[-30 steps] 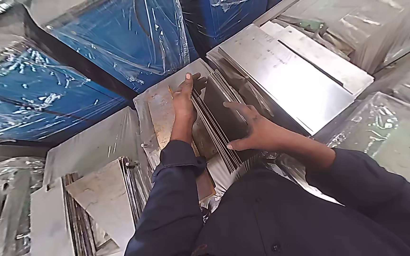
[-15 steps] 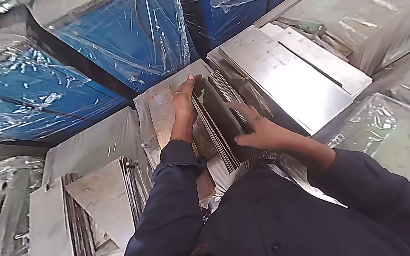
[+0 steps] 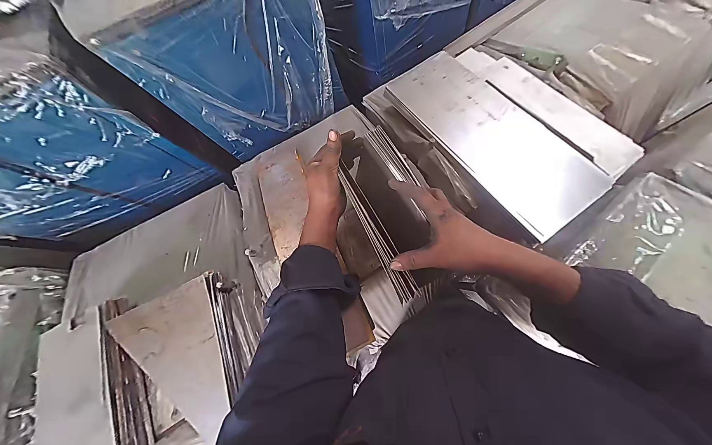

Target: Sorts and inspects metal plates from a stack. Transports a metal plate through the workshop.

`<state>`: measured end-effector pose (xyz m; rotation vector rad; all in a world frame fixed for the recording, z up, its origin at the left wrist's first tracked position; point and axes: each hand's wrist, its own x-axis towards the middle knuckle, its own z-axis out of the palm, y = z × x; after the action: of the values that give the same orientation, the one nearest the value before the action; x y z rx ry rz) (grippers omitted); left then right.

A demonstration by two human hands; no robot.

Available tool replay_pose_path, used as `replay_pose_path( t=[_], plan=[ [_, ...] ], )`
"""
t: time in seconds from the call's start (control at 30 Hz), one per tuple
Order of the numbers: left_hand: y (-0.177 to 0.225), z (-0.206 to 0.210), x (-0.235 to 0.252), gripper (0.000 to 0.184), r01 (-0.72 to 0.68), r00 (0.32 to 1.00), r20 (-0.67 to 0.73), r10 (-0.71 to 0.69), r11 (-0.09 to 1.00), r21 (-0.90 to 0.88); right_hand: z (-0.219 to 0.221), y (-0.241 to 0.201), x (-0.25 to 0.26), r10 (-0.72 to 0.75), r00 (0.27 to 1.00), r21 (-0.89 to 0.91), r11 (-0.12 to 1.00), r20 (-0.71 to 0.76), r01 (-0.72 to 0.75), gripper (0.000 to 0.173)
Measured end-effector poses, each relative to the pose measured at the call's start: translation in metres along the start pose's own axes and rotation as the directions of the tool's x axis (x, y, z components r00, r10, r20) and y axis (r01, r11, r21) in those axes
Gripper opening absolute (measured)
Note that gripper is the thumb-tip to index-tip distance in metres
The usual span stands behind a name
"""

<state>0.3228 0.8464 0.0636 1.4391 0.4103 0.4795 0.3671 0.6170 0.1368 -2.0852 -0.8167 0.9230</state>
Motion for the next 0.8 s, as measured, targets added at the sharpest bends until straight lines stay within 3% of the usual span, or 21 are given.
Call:
replay_pose_path(
  t=[0.1,0.23,0.37,0.53,0.73,0.8],
  plan=[
    [0.000,0.002,0.005,0.056,0.004,1.000,-0.010,-0.005,1.000,-0.019,-0.001,0.001,0.001,-0.007,1.000,0.015,1.000,0.011,0.007,0.118],
    [-0.010,0.003,0.040,0.050,-0.093,0.995,0.016,0.096,0.984,-0.152,-0.002,0.001,0.000,-0.001,1.000,0.007,1.000,0.027,0.000,0.116],
    [-0.010,-0.002,0.017,0.051,-0.090,0.994,0.046,0.094,0.993,-0.077,-0.002,0.000,-0.001,-0.017,0.999,0.021,1.000,0.034,0.016,0.113],
    [-0.016,-0.005,0.044,0.044,-0.144,0.985,0.060,0.159,0.969,-0.202,-0.005,-0.003,-0.002,-0.011,0.998,0.038,0.999,0.057,0.009,0.107],
    [-0.004,-0.003,0.006,0.044,-0.073,0.997,0.028,0.076,0.993,-0.094,0.000,-0.005,-0.004,-0.006,1.000,0.009,1.000,0.012,0.006,0.082],
    [0.000,-0.002,-0.001,0.042,-0.053,0.999,0.007,0.053,0.995,-0.080,0.002,-0.001,-0.002,-0.022,1.000,0.016,1.000,0.011,0.022,0.088]
  ],
)
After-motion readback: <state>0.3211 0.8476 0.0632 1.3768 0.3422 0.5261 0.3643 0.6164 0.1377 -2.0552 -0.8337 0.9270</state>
